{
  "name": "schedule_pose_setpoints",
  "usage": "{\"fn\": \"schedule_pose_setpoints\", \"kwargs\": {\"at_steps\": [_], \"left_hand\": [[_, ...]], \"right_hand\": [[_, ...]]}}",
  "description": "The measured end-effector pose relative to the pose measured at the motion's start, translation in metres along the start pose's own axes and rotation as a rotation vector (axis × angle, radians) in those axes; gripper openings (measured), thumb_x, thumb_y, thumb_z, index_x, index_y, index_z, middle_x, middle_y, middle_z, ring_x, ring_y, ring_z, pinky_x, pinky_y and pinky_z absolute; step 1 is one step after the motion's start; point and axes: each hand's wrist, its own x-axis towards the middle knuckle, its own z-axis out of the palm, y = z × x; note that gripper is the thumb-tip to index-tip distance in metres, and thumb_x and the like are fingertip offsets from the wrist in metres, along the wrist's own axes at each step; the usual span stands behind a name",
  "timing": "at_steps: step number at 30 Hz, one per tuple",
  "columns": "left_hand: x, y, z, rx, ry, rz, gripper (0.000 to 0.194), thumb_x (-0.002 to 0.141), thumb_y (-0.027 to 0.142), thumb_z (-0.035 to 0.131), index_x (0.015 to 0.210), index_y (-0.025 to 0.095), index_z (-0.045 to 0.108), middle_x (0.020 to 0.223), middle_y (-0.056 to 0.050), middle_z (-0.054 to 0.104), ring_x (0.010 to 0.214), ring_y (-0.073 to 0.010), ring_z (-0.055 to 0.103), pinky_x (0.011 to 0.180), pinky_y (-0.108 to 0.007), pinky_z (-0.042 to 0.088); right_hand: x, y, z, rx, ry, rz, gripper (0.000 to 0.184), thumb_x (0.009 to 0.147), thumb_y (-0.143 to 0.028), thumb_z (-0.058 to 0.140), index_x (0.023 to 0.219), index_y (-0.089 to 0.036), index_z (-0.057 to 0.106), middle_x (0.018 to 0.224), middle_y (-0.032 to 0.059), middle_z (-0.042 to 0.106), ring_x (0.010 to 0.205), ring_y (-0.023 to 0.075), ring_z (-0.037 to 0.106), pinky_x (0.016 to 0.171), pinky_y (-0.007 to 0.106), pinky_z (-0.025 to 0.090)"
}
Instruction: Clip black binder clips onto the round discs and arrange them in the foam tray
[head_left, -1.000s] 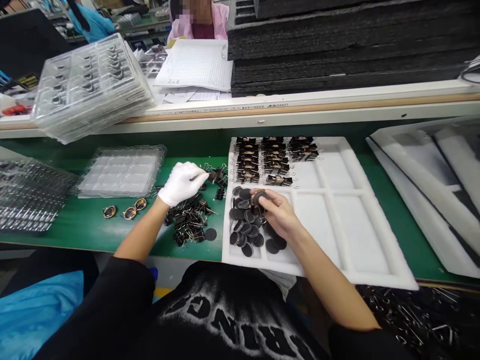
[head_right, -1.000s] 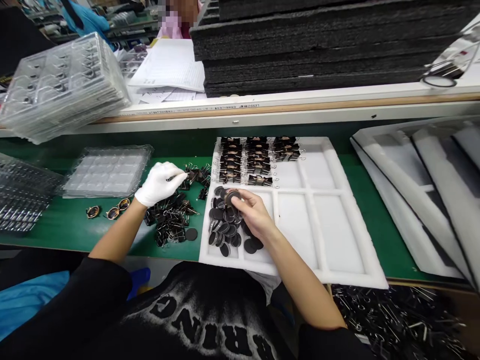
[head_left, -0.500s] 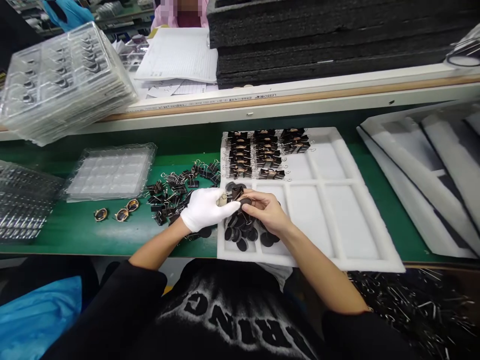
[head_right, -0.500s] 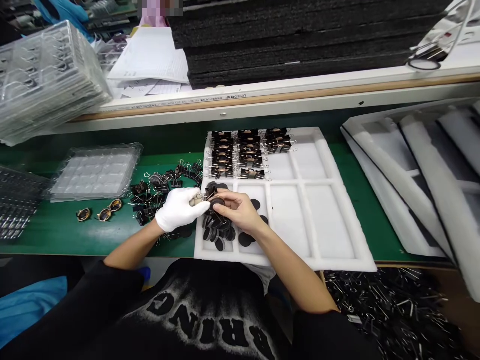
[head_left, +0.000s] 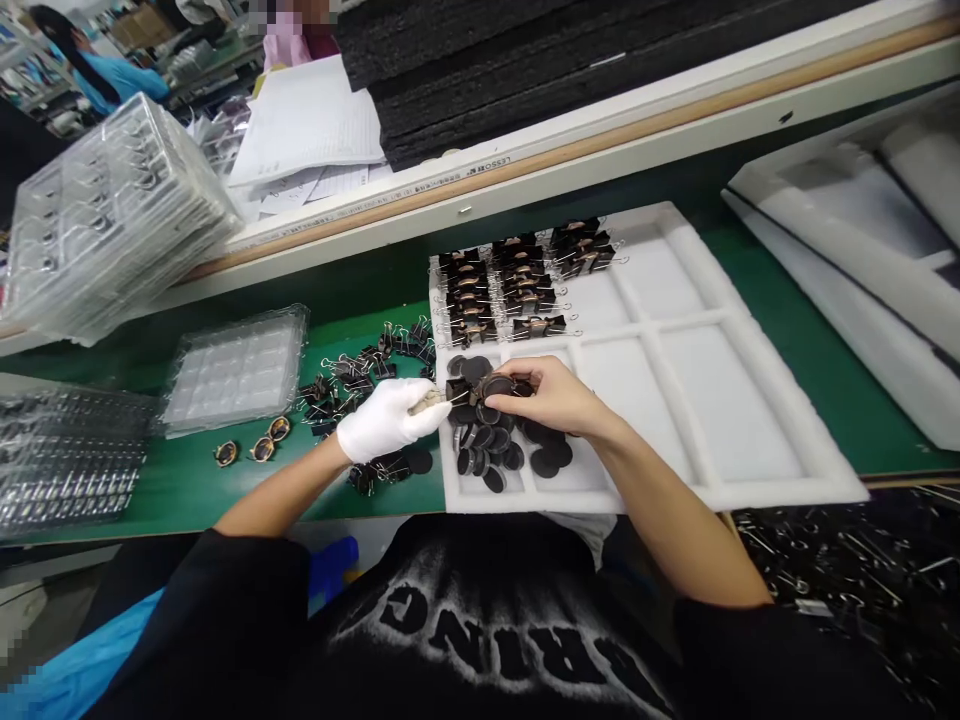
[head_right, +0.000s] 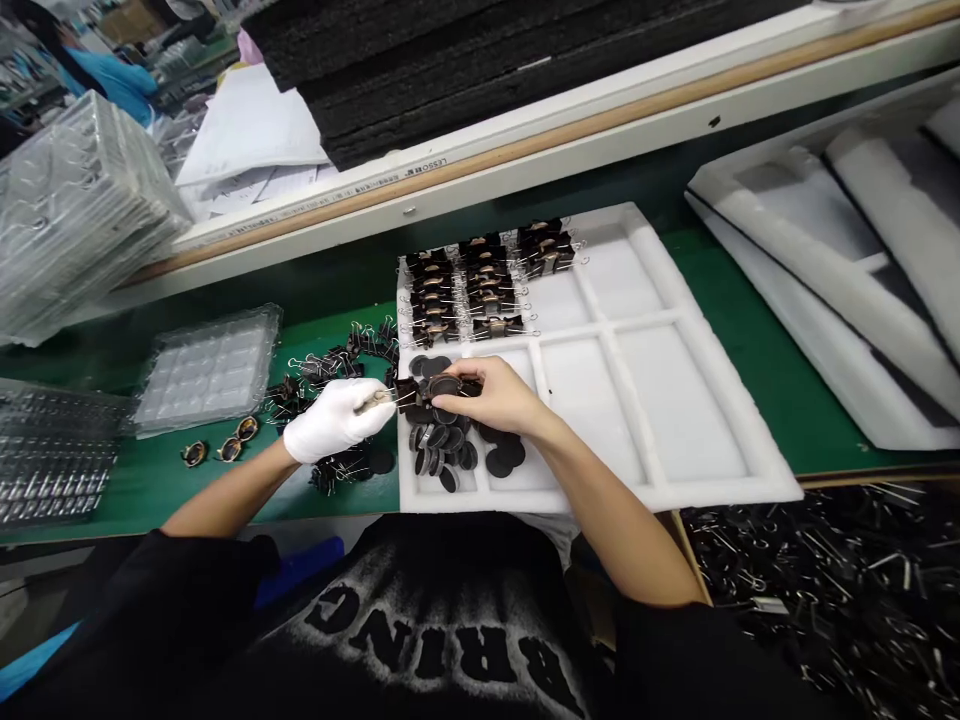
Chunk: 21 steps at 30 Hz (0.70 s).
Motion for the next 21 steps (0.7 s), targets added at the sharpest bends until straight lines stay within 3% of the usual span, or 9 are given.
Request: {"fn": "schedule_pose_setpoints", "kwargs": {"at_steps": [7, 10, 13, 21], "left_hand": [[0.007, 0.004, -0.013, 0.077, -0.105, 0.234, 0.04, 0.097, 0.044, 0.054, 0.067, 0.021, 0.04, 0.059, 0.005, 0.04, 0.053, -0.0098, 0.034, 0.055, -0.027, 0.027], [0.011, 0.007, -0.016, 0.072, -0.121, 0.268, 0.041, 0.098, 0.042, 0.055, 0.067, 0.021, 0.038, 0.059, 0.006, 0.036, 0.054, -0.0096, 0.031, 0.054, -0.026, 0.027], [0.012, 0.009, -0.018, 0.058, -0.149, 0.3, 0.04, 0.098, 0.04, 0.056, 0.068, 0.022, 0.038, 0.06, 0.006, 0.036, 0.055, -0.0097, 0.031, 0.055, -0.026, 0.027], [0.015, 0.014, -0.019, 0.022, -0.206, 0.288, 0.041, 0.098, 0.039, 0.055, 0.068, 0.022, 0.034, 0.061, 0.006, 0.031, 0.056, -0.0094, 0.027, 0.054, -0.026, 0.026]], "right_hand": [[-0.003, 0.003, -0.002, -0.032, -0.114, -0.005, 0.01, 0.068, -0.021, 0.084, 0.078, -0.021, 0.082, 0.072, 0.0002, 0.076, 0.066, 0.0163, 0.066, 0.063, 0.028, 0.05], [-0.003, 0.0, -0.006, -0.016, -0.158, -0.009, 0.009, 0.074, -0.027, 0.083, 0.08, -0.021, 0.084, 0.071, 0.0002, 0.075, 0.064, 0.0153, 0.063, 0.058, 0.027, 0.046], [-0.004, -0.001, -0.01, -0.015, -0.214, 0.0, 0.015, 0.077, -0.033, 0.082, 0.086, -0.022, 0.087, 0.079, 0.0019, 0.08, 0.07, 0.0182, 0.069, 0.061, 0.028, 0.049], [-0.006, 0.0, -0.008, -0.065, -0.242, 0.027, 0.013, 0.075, -0.024, 0.079, 0.085, -0.021, 0.087, 0.076, 0.0002, 0.079, 0.071, 0.0161, 0.068, 0.064, 0.026, 0.047]]}}
